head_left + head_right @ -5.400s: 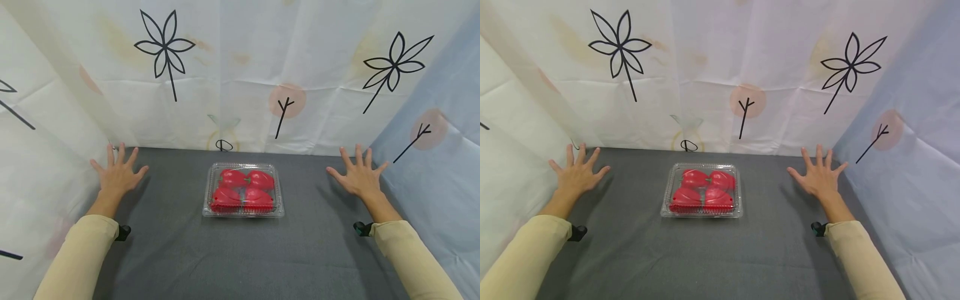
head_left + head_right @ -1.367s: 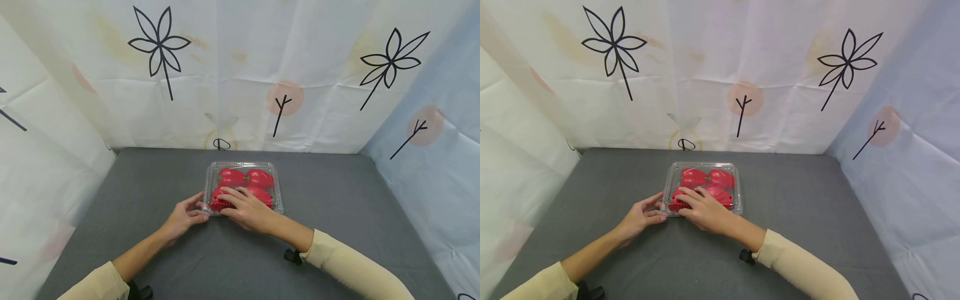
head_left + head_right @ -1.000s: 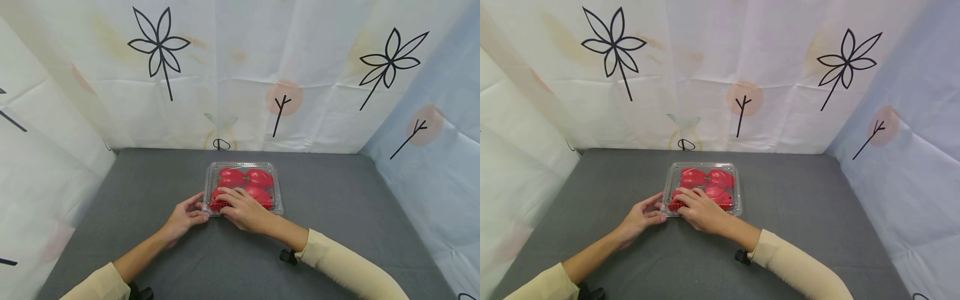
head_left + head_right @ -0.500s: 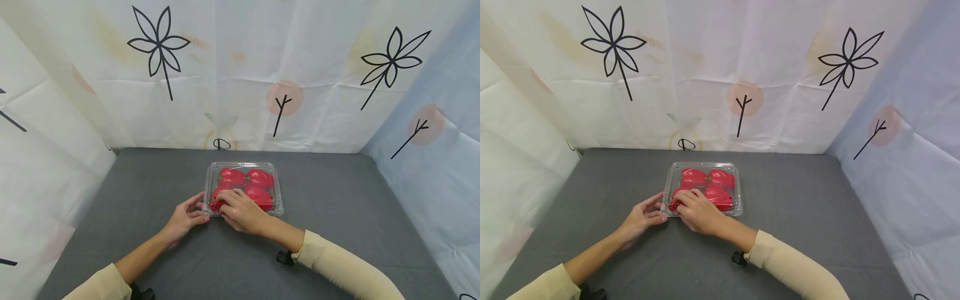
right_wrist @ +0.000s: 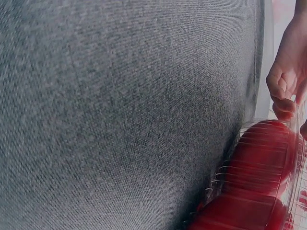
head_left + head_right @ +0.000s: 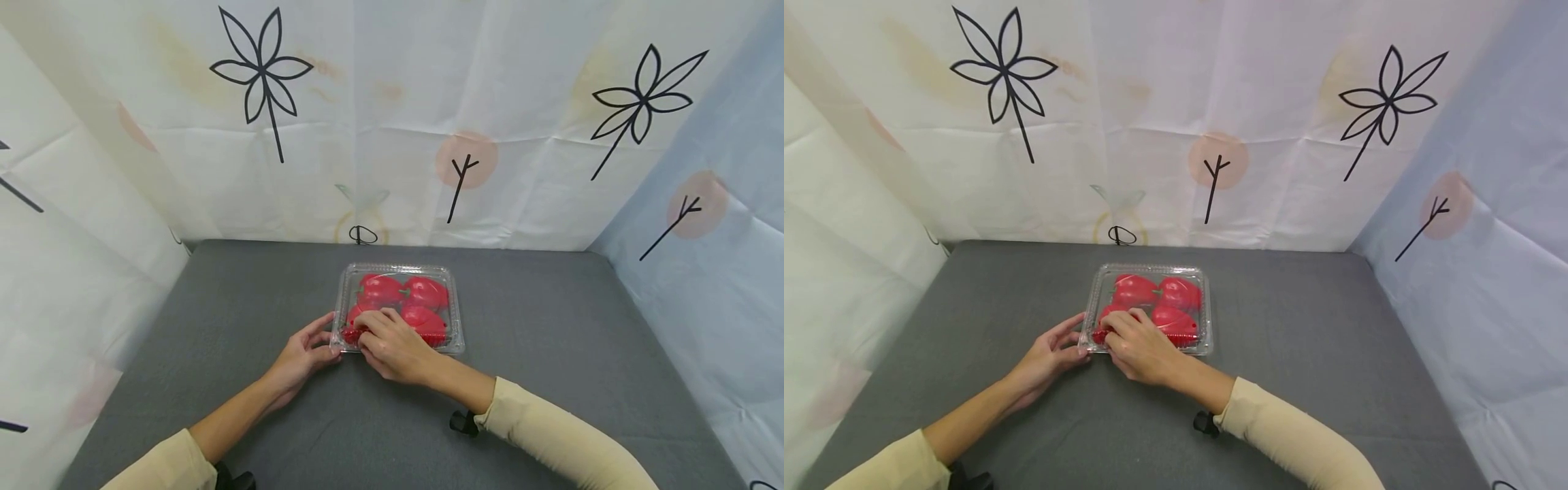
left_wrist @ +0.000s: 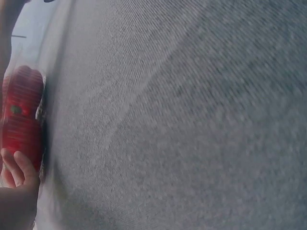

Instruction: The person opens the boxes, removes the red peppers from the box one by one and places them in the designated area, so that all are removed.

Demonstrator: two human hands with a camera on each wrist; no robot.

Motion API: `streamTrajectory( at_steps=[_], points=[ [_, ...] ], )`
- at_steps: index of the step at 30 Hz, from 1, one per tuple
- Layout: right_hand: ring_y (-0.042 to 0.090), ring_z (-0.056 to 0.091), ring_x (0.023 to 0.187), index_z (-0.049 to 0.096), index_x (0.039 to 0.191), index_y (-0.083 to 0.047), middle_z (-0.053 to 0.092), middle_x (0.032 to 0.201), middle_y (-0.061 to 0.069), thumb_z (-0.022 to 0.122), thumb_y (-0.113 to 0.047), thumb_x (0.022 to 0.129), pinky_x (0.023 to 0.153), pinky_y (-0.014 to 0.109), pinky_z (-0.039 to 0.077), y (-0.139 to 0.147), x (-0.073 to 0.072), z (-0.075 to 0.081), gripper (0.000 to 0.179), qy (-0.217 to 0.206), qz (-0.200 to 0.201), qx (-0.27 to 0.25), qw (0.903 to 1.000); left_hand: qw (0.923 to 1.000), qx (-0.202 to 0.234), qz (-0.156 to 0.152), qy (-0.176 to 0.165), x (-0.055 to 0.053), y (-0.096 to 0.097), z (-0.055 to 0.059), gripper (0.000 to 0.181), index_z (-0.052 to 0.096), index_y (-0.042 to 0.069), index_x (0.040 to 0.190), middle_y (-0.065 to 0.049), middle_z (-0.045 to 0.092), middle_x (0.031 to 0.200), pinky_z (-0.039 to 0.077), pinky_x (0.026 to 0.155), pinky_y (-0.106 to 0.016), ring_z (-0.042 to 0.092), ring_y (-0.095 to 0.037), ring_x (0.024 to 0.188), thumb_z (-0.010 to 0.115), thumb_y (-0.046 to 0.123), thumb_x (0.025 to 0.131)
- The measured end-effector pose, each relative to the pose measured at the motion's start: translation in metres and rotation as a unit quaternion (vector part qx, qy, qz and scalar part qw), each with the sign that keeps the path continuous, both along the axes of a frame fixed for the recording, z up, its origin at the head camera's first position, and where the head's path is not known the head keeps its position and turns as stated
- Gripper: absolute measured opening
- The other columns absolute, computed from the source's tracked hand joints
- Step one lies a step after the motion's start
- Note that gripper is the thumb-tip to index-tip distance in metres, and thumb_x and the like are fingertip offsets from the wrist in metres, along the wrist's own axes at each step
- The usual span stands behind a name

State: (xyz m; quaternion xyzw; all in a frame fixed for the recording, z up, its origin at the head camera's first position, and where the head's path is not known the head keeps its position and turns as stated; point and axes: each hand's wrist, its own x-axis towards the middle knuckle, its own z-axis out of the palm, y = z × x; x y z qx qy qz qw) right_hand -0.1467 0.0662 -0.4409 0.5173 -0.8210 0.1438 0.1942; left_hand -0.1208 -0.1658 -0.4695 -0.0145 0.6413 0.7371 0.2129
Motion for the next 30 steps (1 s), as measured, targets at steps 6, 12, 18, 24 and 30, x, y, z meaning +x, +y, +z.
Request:
streamTrajectory(
  at_steps=[6,12,18,24,30],
  points=[
    [0.021,0.055,0.113,0.069,0.088,-0.011,0.06,0.115,0.006,0.082,-0.018,0.079,0.099,0.042,0.045,-0.002,0.0,-0.002,0.018,0.018,-0.002,-0.007,0.9998,0.9998,0.008,0.012,-0.014,0.001,0.003,0.001,0.072,0.03,0.013,0.155,-0.01,0.06,0.113,0.055,0.089,-0.032,0.063,-0.018,0.096,0.064,-0.002,0.093],
    [0.021,0.055,0.111,0.067,0.087,-0.011,0.06,0.114,0.006,0.081,-0.018,0.079,0.098,0.041,0.046,-0.003,0.002,-0.004,0.017,0.032,-0.009,-0.007,0.9994,0.9997,0.007,0.013,-0.017,0.001,0.003,0.003,0.071,0.029,0.012,0.154,-0.007,0.062,0.108,0.055,0.085,-0.031,0.063,-0.016,0.092,0.063,-0.002,0.093],
    [0.021,0.057,0.107,0.065,0.085,-0.009,0.061,0.111,0.009,0.08,-0.013,0.076,0.097,0.037,0.047,-0.003,-0.001,0.008,0.017,0.035,0.003,-0.063,0.9974,1.0,0.006,-0.001,-0.007,0.002,0.0,0.002,0.071,0.026,0.009,0.154,-0.004,0.061,0.101,0.055,0.086,-0.031,0.064,-0.016,0.09,0.062,-0.002,0.094],
    [0.021,0.057,0.106,0.068,0.085,-0.009,0.062,0.111,0.009,0.081,-0.014,0.076,0.097,0.036,0.048,0.0,0.0,0.009,0.016,0.027,0.003,-0.058,0.998,0.9998,-0.01,-0.004,-0.019,0.001,-0.001,0.006,0.071,0.028,0.009,0.153,-0.007,0.063,0.106,0.055,0.088,-0.031,0.064,-0.02,0.093,0.066,0.002,0.093],
    [0.021,0.057,0.108,0.069,0.086,-0.01,0.062,0.112,0.008,0.083,-0.015,0.076,0.098,0.036,0.047,0.0,0.0,0.007,0.018,0.027,0.005,-0.061,0.9978,0.9997,-0.009,0.004,-0.024,-0.001,-0.001,0.009,0.069,0.03,0.007,0.153,-0.006,0.065,0.104,0.055,0.087,-0.032,0.066,-0.017,0.091,0.064,0.001,0.094]
  ],
)
